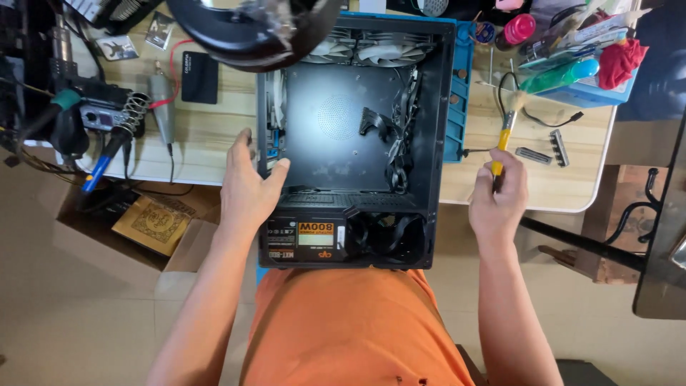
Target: Cleaning the interior of a computer case using a small brush to remove dust.
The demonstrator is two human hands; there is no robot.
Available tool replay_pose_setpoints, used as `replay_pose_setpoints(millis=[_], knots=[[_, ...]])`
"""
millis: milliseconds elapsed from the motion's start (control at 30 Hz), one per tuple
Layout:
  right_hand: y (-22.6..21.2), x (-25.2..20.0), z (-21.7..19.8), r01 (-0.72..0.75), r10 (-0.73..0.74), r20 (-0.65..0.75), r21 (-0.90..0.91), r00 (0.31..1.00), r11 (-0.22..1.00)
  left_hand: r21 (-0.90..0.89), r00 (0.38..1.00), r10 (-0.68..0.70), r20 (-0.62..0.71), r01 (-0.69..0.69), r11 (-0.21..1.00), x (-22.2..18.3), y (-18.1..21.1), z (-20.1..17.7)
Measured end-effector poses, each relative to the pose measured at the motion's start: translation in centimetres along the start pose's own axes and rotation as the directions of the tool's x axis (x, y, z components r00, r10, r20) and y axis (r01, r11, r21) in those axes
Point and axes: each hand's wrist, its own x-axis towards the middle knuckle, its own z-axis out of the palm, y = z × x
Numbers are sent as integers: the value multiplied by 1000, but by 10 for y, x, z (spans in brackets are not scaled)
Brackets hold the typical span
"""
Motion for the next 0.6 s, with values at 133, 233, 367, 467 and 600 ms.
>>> replay_pose_setpoints(millis=[133,233,367,467,600], knots=[[-92,-11,13,137,-143,80,75,986,988,-24,965,256,-55,-257,966,27,13,-13],[-141,-8,49,241,-258,214,103,942,965,120,786,608,-117,-596,794,84,7,-5],[-143,4,113,55,33,497,-162,867,985,363,794,607,41,-578,731,175,18,20],[-140,25,142,22,18,410,-91,912,996,435,826,558,84,-534,725,213,25,33],[-140,45,151,-91,84,245,18,966,996,464,872,481,93,-465,754,230,36,40]])
